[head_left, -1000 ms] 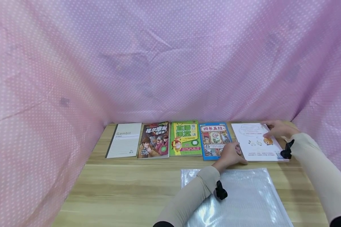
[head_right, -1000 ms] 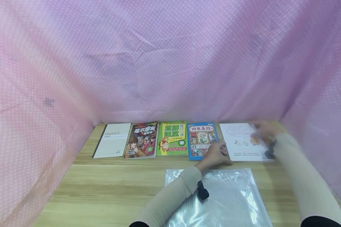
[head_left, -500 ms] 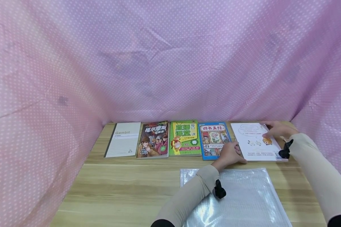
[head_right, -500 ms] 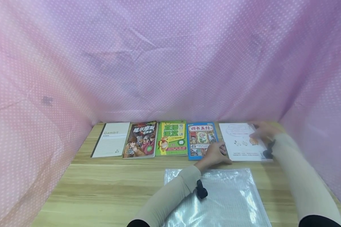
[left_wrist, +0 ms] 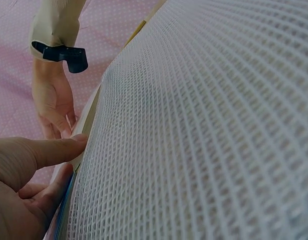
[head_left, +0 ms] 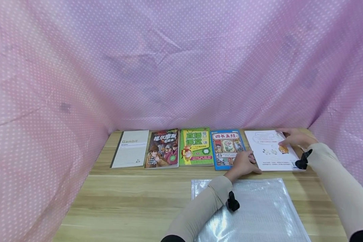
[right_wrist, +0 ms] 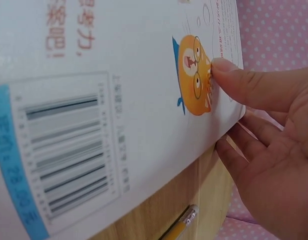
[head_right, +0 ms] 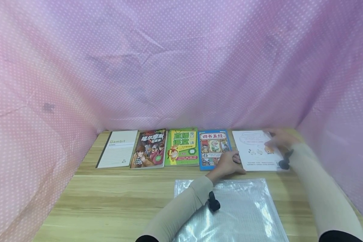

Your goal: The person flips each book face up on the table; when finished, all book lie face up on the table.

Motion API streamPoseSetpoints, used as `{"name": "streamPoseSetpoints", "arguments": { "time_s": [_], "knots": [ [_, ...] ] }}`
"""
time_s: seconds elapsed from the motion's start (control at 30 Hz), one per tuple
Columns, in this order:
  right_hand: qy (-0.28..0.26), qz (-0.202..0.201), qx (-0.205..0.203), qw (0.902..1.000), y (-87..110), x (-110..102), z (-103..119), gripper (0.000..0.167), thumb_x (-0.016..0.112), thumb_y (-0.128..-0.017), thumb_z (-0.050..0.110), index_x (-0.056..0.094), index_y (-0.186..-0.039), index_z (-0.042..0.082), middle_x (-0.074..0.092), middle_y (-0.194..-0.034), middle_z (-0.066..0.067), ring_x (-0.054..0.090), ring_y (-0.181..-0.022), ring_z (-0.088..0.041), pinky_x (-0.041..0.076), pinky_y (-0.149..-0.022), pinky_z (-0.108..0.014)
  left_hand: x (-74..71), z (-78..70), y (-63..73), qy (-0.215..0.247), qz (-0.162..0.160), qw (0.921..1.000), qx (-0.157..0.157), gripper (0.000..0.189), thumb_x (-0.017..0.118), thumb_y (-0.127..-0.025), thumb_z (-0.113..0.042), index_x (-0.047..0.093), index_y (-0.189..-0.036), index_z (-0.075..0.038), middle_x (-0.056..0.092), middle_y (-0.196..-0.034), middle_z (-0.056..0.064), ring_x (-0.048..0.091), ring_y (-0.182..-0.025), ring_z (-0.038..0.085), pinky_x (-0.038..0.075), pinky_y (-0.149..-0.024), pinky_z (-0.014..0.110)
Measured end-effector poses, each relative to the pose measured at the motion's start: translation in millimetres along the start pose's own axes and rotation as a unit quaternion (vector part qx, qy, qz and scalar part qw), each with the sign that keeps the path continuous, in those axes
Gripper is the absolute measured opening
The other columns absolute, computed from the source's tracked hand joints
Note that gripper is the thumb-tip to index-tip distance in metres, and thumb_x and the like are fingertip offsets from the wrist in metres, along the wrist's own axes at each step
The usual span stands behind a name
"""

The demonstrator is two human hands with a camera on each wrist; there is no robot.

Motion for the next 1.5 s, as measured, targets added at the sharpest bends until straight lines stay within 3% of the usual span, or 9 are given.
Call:
{"name": "streamPoseSetpoints", "arguments": {
  "time_s": [0.53,0.7,0.97,1.03,1.13,1.23,1.33,1.4,1.5],
  "knots": [
    [-0.022,-0.002,0.007,0.9997,11.1,0,6,0.093,0.072,-0.093,0.020,0.012,-0.161,-0.001,0.003,-0.161,-0.040,0.009,-0.144,-0.065,0.018,-0.111,-0.079,1.7,2.6,-1.1,0.017,0.026,0.9992,0.027,0.081,0.094,-0.072,-0.012,0.057,-0.144,-0.007,0.070,-0.099,-0.009,0.062,-0.089,-0.004,0.052,-0.085,0.012],
    [0.019,-0.035,0.014,0.9991,15.9,-9,9,0.094,0.075,-0.091,0.030,0.019,-0.161,0.004,0.009,-0.161,-0.040,0.015,-0.142,-0.065,0.020,-0.109,-0.079,1.3,3.1,0.3,0.012,0.025,0.9994,0.021,0.081,0.094,-0.072,-0.013,0.057,-0.144,-0.008,0.070,-0.100,-0.009,0.062,-0.090,-0.003,0.053,-0.086,0.014],
    [-0.017,-0.046,-0.030,0.9983,26.1,-19,34,0.084,0.066,-0.095,0.008,0.013,-0.157,-0.011,0.011,-0.159,-0.041,0.030,-0.138,-0.063,0.029,-0.113,-0.070,0.9,3.1,2.5,0.016,0.023,0.9995,0.017,0.081,0.094,-0.072,-0.013,0.057,-0.144,-0.008,0.070,-0.098,-0.008,0.061,-0.087,-0.003,0.053,-0.087,0.015],
    [-0.017,-0.049,-0.033,0.9981,29.5,-22,39,0.084,0.066,-0.096,0.007,0.013,-0.156,-0.013,0.013,-0.159,-0.041,0.029,-0.140,-0.062,0.032,-0.114,-0.066,1.0,3.4,2.7,0.020,0.024,0.9994,0.014,0.081,0.093,-0.072,-0.012,0.057,-0.144,-0.008,0.071,-0.099,-0.007,0.061,-0.088,-0.003,0.053,-0.087,0.015],
    [-0.028,-0.049,-0.039,0.9976,33.1,-27,44,0.084,0.066,-0.096,0.007,0.011,-0.156,-0.013,0.016,-0.159,-0.041,0.025,-0.143,-0.060,0.050,-0.107,-0.036,0.6,3.5,3.6,0.024,0.027,0.9993,0.008,0.083,0.093,-0.072,-0.010,0.055,-0.146,-0.008,0.071,-0.100,-0.007,0.062,-0.089,-0.002,0.054,-0.087,0.016],
    [-0.044,-0.049,-0.040,0.9970,34.6,-30,43,0.085,0.066,-0.096,0.006,0.010,-0.157,-0.013,0.019,-0.158,-0.042,0.025,-0.143,-0.058,0.047,-0.085,-0.006,0.3,3.4,4.1,0.024,0.032,0.9992,0.004,0.084,0.093,-0.073,-0.010,0.054,-0.147,-0.008,0.071,-0.102,-0.007,0.063,-0.092,-0.001,0.054,-0.087,0.016],
    [-0.054,-0.051,-0.044,0.9963,36.4,-33,43,0.084,0.066,-0.097,0.006,0.010,-0.157,-0.012,0.021,-0.157,-0.042,0.040,-0.140,-0.045,0.043,-0.081,0.000,0.2,3.5,4.3,0.025,0.036,0.9990,0.003,0.084,0.092,-0.073,-0.009,0.054,-0.147,-0.008,0.071,-0.104,-0.006,0.063,-0.093,-0.001,0.054,-0.088,0.016],
    [-0.054,-0.051,-0.049,0.9961,37.9,-35,42,0.084,0.066,-0.097,0.008,0.011,-0.157,-0.012,0.022,-0.156,-0.042,0.056,-0.128,-0.019,0.046,-0.082,-0.002,0.3,3.0,4.4,0.026,0.039,0.9989,0.005,0.083,0.092,-0.073,-0.009,0.054,-0.147,-0.008,0.071,-0.103,-0.006,0.063,-0.092,-0.001,0.054,-0.087,0.015],
    [-0.063,-0.044,-0.055,0.9955,40.0,-37,41,0.082,0.065,-0.098,0.009,0.011,-0.157,-0.012,0.021,-0.156,-0.042,0.051,-0.105,0.017,0.051,-0.084,-0.008,0.6,2.7,4.1,0.024,0.044,0.9987,0.008,0.082,0.092,-0.073,-0.009,0.054,-0.146,-0.007,0.071,-0.102,-0.007,0.062,-0.091,-0.002,0.053,-0.087,0.015]
  ]
}}
Point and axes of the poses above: each hand's wrist, its own y-axis away from the middle knuckle, its own x-axis out of the palm, z = x × y, the point moved 9 cm from there along -y, towards the middle knuckle
